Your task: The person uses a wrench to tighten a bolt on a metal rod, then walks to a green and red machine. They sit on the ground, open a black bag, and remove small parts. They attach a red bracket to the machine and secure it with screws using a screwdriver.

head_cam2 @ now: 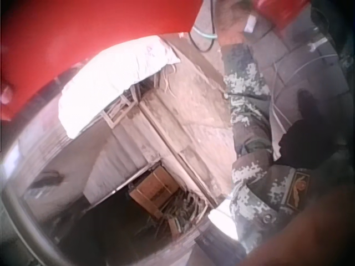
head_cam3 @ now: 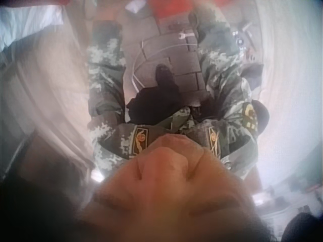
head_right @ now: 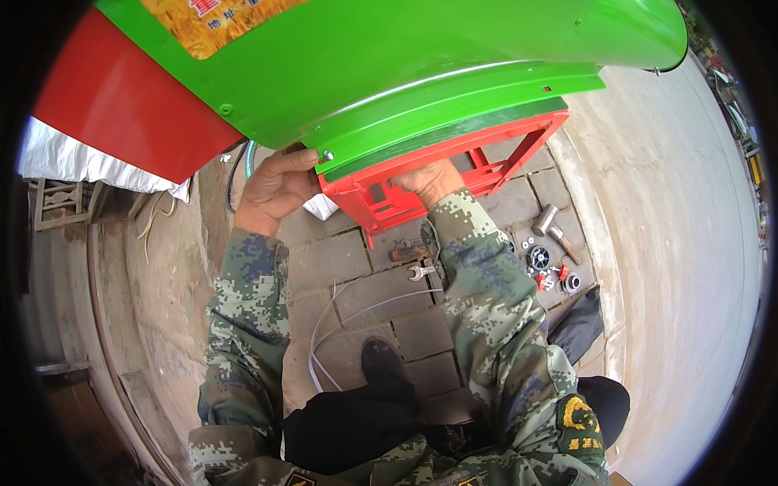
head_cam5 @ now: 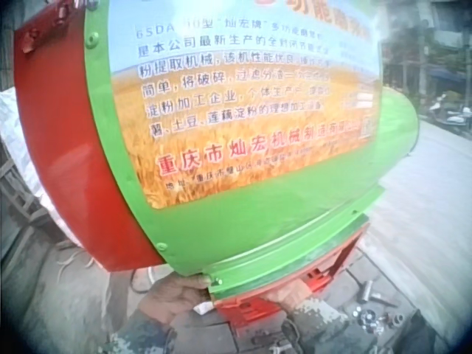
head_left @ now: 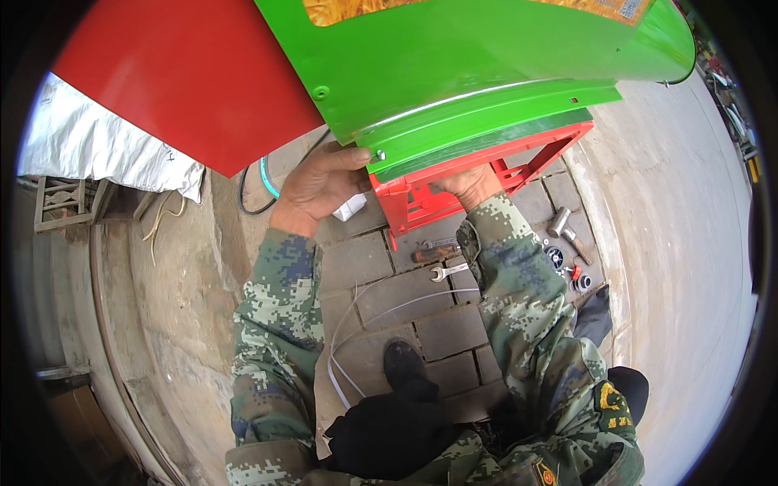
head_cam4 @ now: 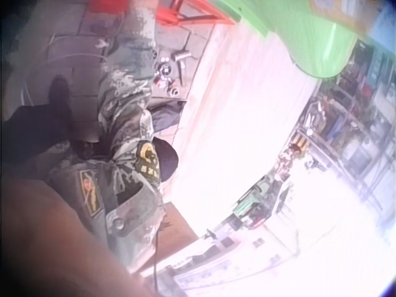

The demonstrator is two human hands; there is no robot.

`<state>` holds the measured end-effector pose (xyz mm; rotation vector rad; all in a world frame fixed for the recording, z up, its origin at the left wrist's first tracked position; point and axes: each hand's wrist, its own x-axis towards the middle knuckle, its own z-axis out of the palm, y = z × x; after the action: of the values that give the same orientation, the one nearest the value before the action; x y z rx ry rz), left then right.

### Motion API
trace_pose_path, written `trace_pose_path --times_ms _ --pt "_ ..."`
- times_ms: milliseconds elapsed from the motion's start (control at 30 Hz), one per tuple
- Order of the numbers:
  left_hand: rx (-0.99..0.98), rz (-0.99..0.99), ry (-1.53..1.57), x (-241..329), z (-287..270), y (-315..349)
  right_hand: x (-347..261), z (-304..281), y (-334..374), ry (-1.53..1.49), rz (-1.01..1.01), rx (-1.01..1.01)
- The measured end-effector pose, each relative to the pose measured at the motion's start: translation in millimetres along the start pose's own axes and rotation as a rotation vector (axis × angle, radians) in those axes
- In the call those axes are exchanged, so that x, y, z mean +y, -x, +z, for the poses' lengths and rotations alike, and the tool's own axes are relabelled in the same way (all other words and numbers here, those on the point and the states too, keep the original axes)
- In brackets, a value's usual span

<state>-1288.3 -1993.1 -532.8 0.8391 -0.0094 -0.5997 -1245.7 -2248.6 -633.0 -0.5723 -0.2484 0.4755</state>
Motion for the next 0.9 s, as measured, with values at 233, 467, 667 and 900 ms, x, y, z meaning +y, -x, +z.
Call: trace_pose_path --times_ms 233,467,667,900 --pt "-0.126 0.026 0.149 -13 -24 -4 -2 26 1 -0.381 0.159 0.093" --pt "0.028 0.077 0.335 -6 -103 28 -99 44 80 1.075 0.785 0.065" --pt "0.061 0.162 0.381 4 -97 56 -194 -6 228 1.514 0.991 0.597" --pt "0.006 0.095 0.509 21 -95 51 -144 -76 330 1.816 0.846 0.795"
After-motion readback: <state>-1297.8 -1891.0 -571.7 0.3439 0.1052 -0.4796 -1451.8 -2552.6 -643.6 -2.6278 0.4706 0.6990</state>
